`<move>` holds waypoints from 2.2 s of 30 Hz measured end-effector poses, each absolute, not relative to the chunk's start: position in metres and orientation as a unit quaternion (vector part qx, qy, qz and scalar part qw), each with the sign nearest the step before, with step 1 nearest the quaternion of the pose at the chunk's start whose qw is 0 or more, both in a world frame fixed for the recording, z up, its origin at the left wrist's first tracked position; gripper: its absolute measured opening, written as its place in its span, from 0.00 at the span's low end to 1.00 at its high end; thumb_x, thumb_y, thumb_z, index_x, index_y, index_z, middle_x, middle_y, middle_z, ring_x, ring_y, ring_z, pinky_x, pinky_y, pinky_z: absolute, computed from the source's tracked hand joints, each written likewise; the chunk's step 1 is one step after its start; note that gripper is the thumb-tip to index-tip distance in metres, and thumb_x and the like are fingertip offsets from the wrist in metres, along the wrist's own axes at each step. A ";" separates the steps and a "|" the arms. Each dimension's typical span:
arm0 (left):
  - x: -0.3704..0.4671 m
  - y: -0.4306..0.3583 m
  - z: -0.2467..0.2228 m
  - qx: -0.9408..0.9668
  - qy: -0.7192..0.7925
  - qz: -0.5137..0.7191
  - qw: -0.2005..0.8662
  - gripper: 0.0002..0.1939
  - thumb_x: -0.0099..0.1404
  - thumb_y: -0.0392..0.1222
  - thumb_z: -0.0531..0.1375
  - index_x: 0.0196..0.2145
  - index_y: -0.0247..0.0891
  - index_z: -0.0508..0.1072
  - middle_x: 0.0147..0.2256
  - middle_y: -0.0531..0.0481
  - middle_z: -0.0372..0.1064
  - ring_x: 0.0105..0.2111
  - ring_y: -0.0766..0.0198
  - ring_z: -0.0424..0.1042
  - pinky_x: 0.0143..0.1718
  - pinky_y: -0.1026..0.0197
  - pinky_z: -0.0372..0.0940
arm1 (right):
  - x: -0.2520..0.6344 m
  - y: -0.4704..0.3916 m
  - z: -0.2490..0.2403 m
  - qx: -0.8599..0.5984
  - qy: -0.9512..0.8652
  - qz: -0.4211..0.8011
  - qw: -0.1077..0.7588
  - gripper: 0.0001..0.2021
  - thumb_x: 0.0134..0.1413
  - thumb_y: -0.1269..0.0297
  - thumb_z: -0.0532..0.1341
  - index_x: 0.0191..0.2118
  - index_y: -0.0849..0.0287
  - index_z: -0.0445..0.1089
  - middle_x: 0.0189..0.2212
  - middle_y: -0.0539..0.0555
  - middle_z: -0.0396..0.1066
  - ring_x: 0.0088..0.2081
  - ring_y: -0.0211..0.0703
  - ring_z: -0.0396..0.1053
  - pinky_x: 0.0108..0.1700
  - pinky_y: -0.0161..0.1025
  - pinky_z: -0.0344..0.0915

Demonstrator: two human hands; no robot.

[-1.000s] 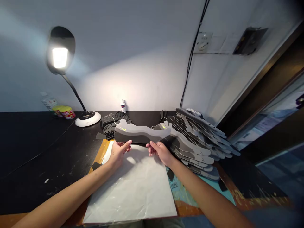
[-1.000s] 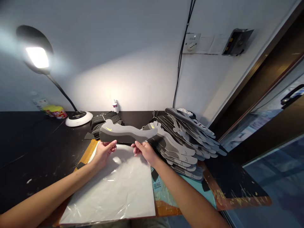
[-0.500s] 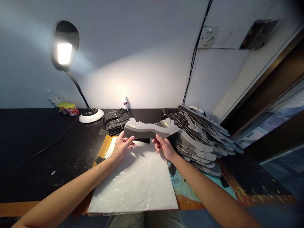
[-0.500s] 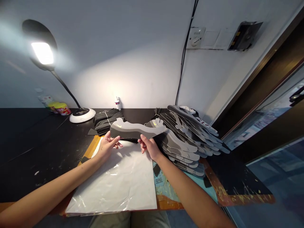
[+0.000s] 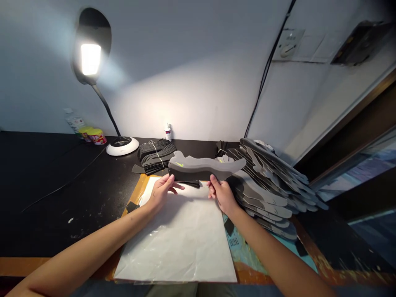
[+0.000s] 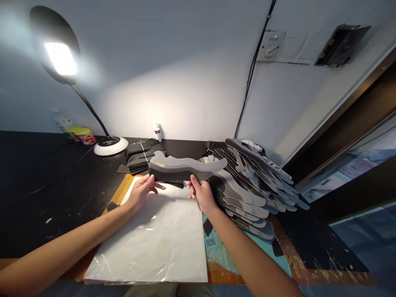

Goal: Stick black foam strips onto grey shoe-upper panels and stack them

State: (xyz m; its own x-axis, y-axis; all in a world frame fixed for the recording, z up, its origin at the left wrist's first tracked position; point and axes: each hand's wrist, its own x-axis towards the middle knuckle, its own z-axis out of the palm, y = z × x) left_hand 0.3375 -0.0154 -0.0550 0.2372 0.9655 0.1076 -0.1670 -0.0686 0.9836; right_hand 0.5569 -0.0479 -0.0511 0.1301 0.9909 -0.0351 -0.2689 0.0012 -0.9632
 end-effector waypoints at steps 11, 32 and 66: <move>0.340 -0.023 -0.047 0.531 0.352 0.481 0.603 0.26 0.63 0.52 0.66 0.52 0.38 0.63 0.30 0.52 0.74 0.28 0.60 0.79 0.23 0.69 0.66 | 0.556 -0.059 -0.047 -0.502 -0.424 0.327 0.679 0.18 0.53 0.50 0.68 0.35 0.55 0.61 0.28 0.47 0.65 0.28 0.36 0.66 0.25 0.32 0.66; 0.340 -0.020 -0.054 0.546 0.383 0.402 0.627 0.23 0.65 0.52 0.65 0.52 0.40 0.65 0.42 0.45 0.75 0.39 0.51 0.80 0.29 0.63 0.69 | 0.560 -0.054 -0.053 -0.610 -0.534 0.180 0.557 0.03 0.54 0.64 0.62 0.32 0.57 0.68 0.38 0.54 0.64 0.34 0.39 0.65 0.34 0.38 0.69; 0.345 -0.018 -0.049 0.525 0.417 0.400 0.625 0.28 0.59 0.55 0.68 0.50 0.40 0.63 0.30 0.53 0.73 0.34 0.51 0.81 0.28 0.64 0.69 | 0.540 -0.080 -0.048 -0.475 -0.789 0.127 0.369 0.05 0.55 0.72 0.54 0.34 0.54 0.58 0.24 0.46 0.64 0.23 0.37 0.59 0.28 0.34 0.53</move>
